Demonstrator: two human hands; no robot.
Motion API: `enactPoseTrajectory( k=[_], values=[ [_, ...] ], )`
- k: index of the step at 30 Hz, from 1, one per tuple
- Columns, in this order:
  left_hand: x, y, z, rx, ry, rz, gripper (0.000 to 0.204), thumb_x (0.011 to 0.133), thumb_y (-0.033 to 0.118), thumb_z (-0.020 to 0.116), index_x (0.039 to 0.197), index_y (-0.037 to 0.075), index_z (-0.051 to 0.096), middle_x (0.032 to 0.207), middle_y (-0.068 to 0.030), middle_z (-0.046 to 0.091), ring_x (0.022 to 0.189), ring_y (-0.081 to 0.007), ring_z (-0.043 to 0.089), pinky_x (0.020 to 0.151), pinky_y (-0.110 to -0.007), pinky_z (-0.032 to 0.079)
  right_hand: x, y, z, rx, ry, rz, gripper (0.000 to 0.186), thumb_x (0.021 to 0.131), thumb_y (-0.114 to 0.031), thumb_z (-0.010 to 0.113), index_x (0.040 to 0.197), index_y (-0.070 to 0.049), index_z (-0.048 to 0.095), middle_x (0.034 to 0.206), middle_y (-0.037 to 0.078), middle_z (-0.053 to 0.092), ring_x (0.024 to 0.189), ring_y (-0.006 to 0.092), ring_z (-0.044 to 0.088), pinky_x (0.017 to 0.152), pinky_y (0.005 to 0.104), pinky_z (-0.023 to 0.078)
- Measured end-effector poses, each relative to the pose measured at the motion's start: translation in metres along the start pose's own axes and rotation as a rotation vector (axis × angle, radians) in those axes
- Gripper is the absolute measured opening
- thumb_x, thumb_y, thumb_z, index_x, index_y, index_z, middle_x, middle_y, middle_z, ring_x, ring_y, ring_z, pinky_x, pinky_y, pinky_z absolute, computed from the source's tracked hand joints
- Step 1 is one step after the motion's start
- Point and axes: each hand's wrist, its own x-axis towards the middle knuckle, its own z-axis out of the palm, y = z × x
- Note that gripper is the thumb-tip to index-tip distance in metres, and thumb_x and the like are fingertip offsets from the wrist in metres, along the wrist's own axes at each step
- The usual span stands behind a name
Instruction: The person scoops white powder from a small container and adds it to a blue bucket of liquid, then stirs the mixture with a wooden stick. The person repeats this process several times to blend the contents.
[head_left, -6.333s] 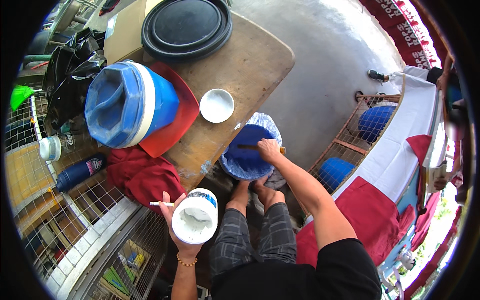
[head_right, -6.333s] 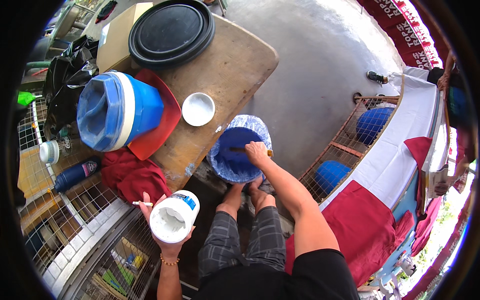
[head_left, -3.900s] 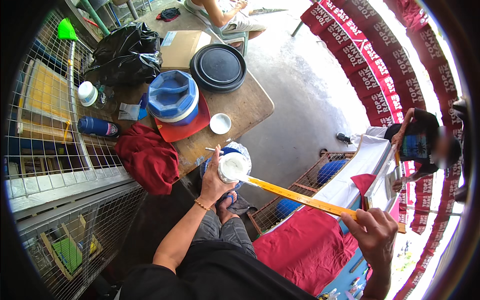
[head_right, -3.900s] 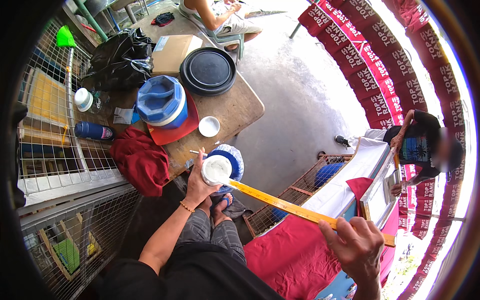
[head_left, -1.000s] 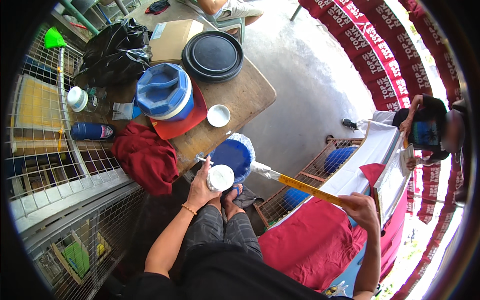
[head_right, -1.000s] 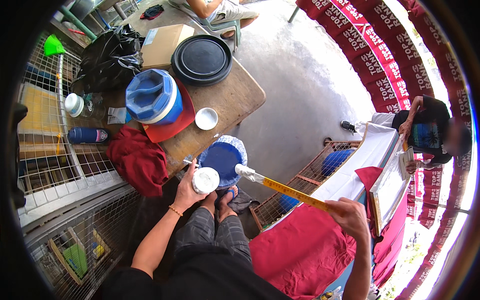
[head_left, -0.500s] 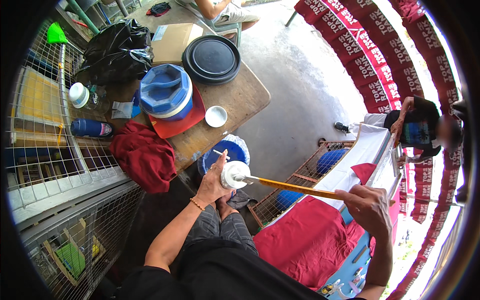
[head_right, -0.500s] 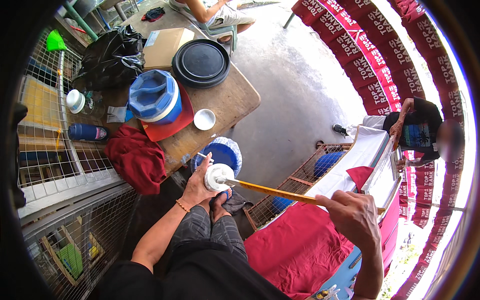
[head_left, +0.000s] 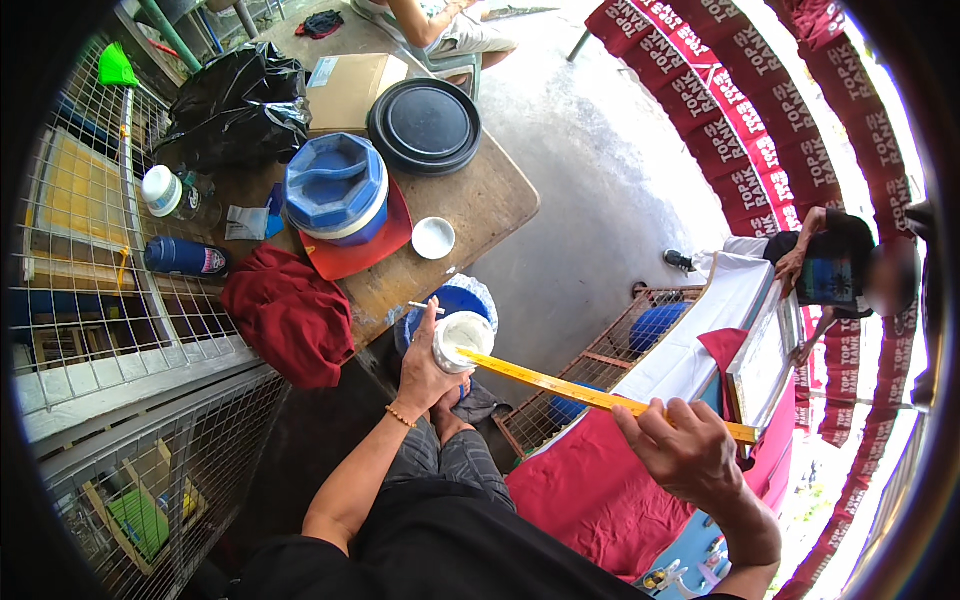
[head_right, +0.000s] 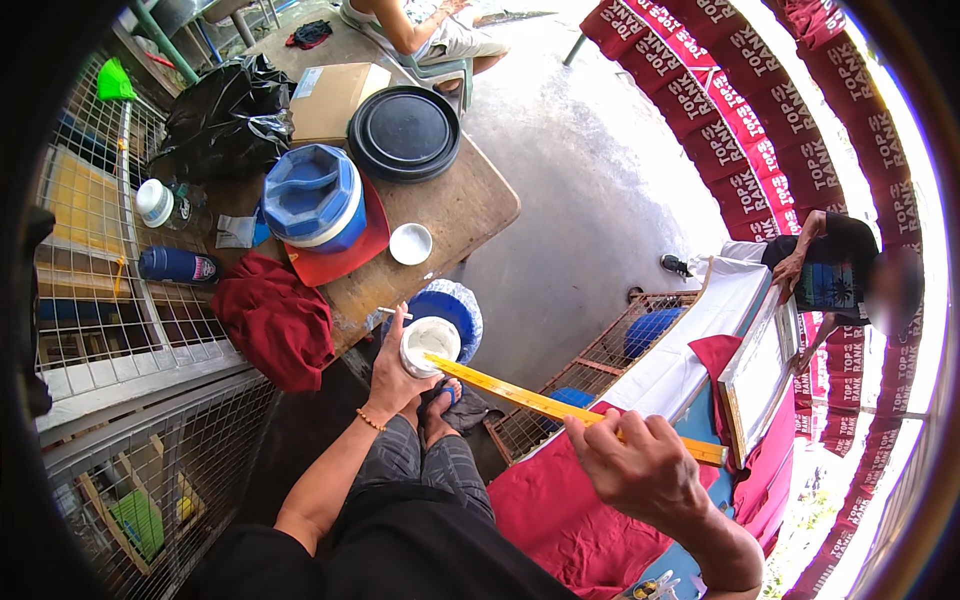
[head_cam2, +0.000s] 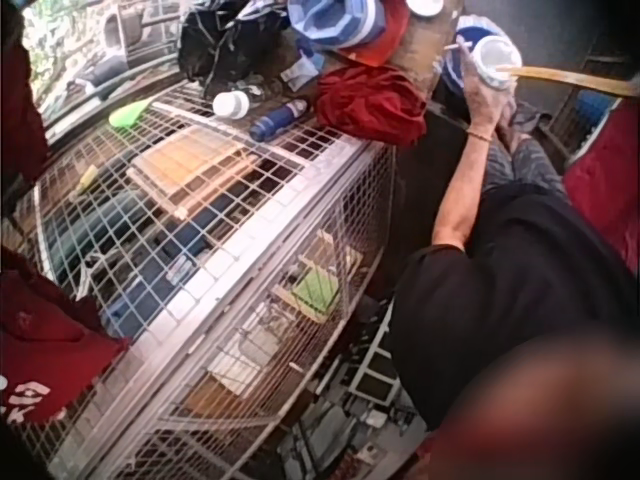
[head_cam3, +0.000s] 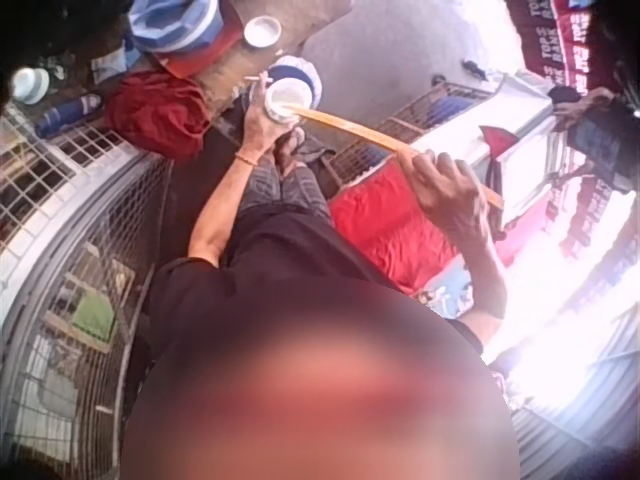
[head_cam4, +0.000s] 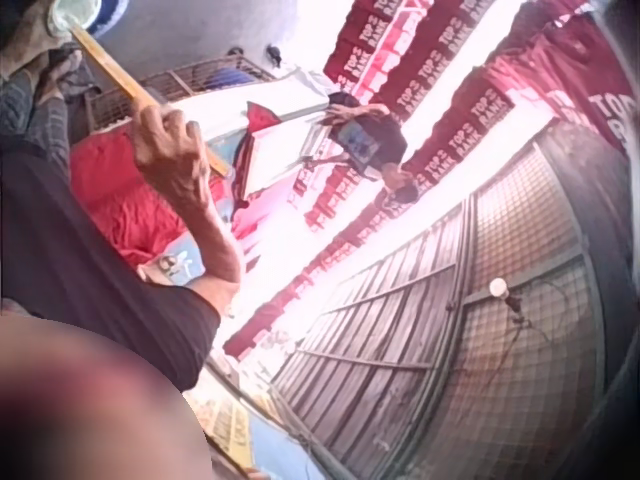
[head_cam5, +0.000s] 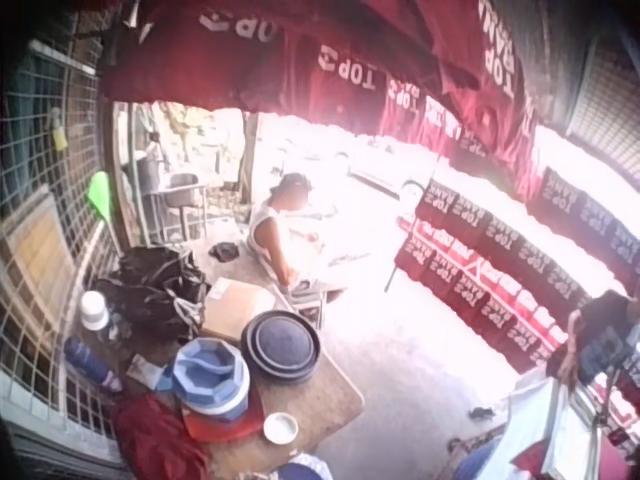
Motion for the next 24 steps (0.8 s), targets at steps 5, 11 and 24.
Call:
enactPoseTrajectory(
  k=[5, 11, 24],
  values=[
    [0.004, 0.000, -0.003, 0.001, 0.006, -0.003, 0.154, 0.062, 0.015, 0.108, 0.183, 0.002, 0.013, 0.182, -0.0265, 0.037, 0.164, -0.0435, 0.045, 0.134, -0.047, 0.043, -0.020, 0.014, -0.026, -0.013, -0.023, 0.040, 0.041, 0.085, -0.014, 0.084, 0.126, -0.018, 0.086, 0.092, 0.002, 0.067, 0.075, 0.0163, 0.065, 0.061, 0.0338, 0.051],
    [0.008, -0.007, -0.004, 0.009, 0.029, 0.001, 0.152, 0.064, 0.014, 0.107, 0.183, 0.003, 0.014, 0.183, -0.0255, 0.037, 0.165, -0.0417, 0.044, 0.135, -0.046, 0.042, -0.034, 0.022, -0.049, 0.019, 0.019, 0.150, 0.037, 0.084, -0.015, 0.087, 0.121, -0.019, 0.088, 0.087, 0.000, 0.066, 0.073, 0.0137, 0.063, 0.057, 0.0323, 0.047],
    [-0.019, -0.031, -0.043, 0.043, 0.069, -0.068, 0.149, 0.068, 0.023, 0.108, 0.182, -0.001, 0.016, 0.183, -0.0258, 0.037, 0.159, -0.0391, 0.053, 0.130, -0.046, 0.047, -0.015, 0.044, 0.027, 0.227, -0.123, 0.435, 0.032, 0.095, -0.008, 0.076, 0.125, -0.017, 0.082, 0.083, 0.004, 0.060, 0.074, 0.0231, 0.069, 0.062, 0.0415, 0.048]
  ],
)
